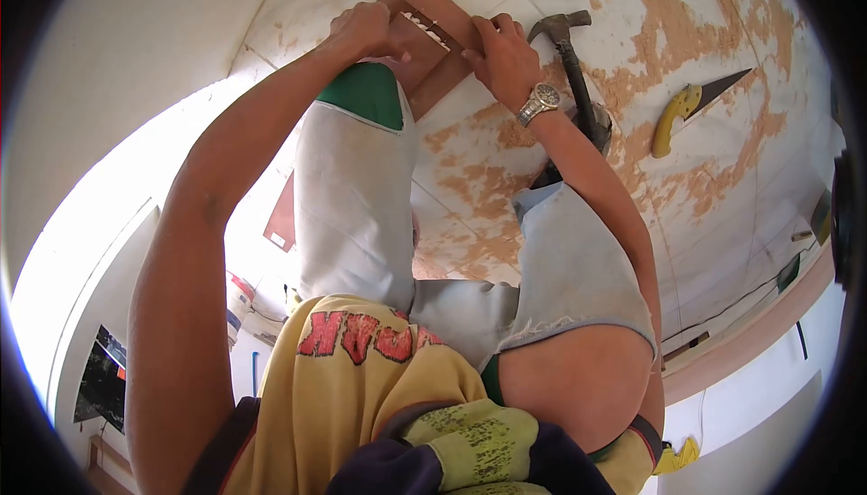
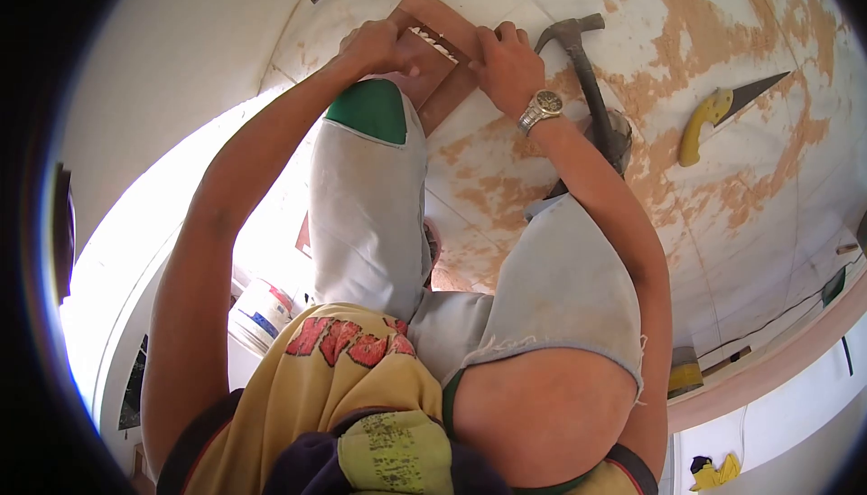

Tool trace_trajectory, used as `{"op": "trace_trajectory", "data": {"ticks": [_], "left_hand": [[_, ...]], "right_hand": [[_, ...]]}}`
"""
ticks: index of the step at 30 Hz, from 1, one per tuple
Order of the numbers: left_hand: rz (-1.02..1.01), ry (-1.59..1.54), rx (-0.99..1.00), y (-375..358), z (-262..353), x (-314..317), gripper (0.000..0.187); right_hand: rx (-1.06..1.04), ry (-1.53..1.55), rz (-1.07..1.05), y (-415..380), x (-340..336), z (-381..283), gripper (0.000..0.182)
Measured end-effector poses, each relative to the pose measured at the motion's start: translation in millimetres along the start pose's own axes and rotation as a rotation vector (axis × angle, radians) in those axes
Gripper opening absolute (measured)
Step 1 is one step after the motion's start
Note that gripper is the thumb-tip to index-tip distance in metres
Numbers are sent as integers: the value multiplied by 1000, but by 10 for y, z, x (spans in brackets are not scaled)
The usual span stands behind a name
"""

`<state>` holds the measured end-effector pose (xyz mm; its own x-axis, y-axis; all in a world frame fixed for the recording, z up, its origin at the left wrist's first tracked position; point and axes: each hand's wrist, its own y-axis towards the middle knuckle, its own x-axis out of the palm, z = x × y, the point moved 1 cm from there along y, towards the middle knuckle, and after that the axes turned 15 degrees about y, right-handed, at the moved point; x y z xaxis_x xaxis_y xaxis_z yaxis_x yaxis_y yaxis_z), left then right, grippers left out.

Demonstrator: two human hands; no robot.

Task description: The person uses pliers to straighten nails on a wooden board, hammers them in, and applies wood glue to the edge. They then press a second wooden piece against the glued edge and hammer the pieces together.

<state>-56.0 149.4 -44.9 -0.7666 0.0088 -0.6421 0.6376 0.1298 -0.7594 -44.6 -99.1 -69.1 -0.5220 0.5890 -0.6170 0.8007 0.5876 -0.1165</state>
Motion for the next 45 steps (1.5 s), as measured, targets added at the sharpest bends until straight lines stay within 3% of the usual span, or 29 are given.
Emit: {"op": "trace_trajectory", "data": {"ticks": [4, 7, 10, 13, 16, 19, 26, 28, 31, 34, 35, 38, 42, 45], "left_hand": [[-13, 66, 23, 42, -43, -22, 59], [-45, 81, 261, 310, -358, 26, 46], [292, -144, 188, 362, -481, -228, 37], [696, -72, 624, 370, -341, -408, 45], [700, 161, 918, 563, -423, -483, 56], [521, 195, 863, 617, -463, -498, 63], [556, 109, 848, 660, -536, -482, 57], [562, -38, 770, 629, -584, -412, 53], [860, 173, 834, 640, -671, -425, 46], [816, 156, 655, 750, -687, -221, 65], [865, 172, 714, 781, -714, -236, 70], [814, 69, 643, 927, -778, -251, 70], [866, 109, 678, 975, -773, -348, 68], [859, 170, 598, 1011, -699, -362, 68]], "right_hand": [[-2, 4, -1, 17, -8, 8, 48], [5, 13, -8, 55, 18, 0, 49], [11, 2, -28, 34, 23, 1, 49], [0, 8, 44, 33, -150, 25, 49], [112, 65, 224, -19, -571, 145, 46], [259, -32, 229, -333, -860, 531, 45], [476, 33, 94, -868, -732, 873, 44], [430, 11, 117, -900, -677, 916, 44], [396, -35, 150, -887, -616, 958, 44], [471, -38, 129, -815, -632, 842, 43], [511, -30, 120, -796, -650, 771, 43], [489, -61, 139, -848, -602, 875, 44], [458, -95, 142, -807, -629, 851, 43], [445, -69, 145, -865, -583, 854, 43]]}}
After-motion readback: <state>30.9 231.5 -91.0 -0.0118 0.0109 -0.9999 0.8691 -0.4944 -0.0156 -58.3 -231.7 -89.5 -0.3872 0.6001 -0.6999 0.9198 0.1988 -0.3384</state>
